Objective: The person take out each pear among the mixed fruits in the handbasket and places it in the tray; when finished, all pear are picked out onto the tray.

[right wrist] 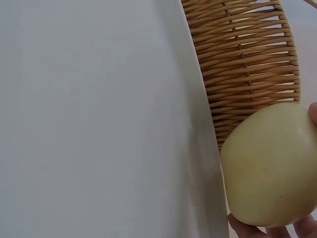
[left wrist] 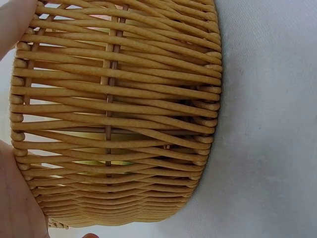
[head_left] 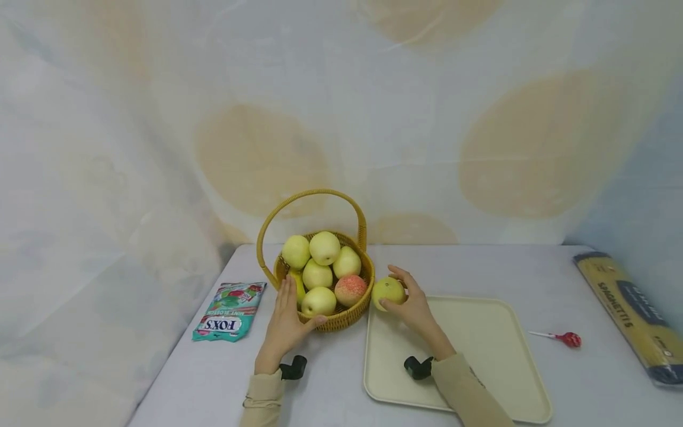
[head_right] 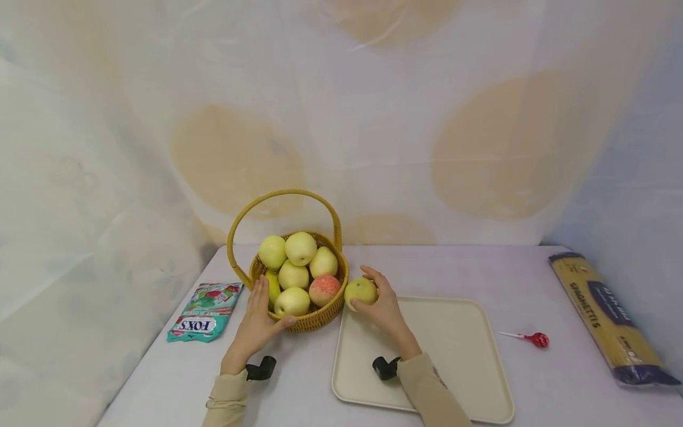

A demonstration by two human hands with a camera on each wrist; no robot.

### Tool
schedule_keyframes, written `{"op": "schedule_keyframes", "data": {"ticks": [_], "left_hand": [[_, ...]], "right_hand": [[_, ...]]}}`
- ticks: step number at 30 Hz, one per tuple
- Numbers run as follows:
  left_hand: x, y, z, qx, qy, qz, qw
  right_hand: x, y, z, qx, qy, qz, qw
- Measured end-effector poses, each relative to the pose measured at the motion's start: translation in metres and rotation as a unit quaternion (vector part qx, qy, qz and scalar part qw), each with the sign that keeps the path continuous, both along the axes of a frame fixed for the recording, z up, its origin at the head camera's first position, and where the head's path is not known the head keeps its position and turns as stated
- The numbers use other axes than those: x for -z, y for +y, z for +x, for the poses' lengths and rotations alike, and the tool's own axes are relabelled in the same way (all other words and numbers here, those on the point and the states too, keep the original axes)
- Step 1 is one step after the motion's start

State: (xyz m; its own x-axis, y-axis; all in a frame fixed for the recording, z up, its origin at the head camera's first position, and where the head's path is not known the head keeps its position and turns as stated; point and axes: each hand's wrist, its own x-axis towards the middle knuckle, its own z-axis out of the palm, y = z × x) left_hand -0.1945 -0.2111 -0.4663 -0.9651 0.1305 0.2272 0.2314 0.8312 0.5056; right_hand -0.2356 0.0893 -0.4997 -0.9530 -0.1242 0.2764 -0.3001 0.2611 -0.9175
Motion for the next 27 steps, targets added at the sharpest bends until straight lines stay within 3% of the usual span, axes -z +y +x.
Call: {"op": "schedule_keyframes", "data": {"ticks": [9,15,18,22,27], "left_hand": [[0.003,-0.001,-0.001,0.001,-0.001,0.003,1.0],[0.003,-0.002,-0.002,-0.002,0.0,0.002,1.0],[0.004,-0.002,-0.002,-0.004,0.003,0.006,1.0],[0.005,-0.002,-0.003,-0.006,-0.002,0.006,1.0],[0.004,0.0,-0.003,-0.007,-0.016,0.013,0.9998]], "right_hand": [[0.003,0.0,-0.002,-0.024,-0.022,-0.019,0.9993],[-0.008,-0.004,-0.007,-0.018,0.043,-0.038,0.9982],[-0.021,-0.011,-0.009,-0.018,0.066,-0.055,0.9961],[-0.053,-0.024,-0.004,-0.032,0.066,-0.081,0.994],[-0.086,-0.043,-0.003,-0.055,0.068,-0.076,0.9933]]}}
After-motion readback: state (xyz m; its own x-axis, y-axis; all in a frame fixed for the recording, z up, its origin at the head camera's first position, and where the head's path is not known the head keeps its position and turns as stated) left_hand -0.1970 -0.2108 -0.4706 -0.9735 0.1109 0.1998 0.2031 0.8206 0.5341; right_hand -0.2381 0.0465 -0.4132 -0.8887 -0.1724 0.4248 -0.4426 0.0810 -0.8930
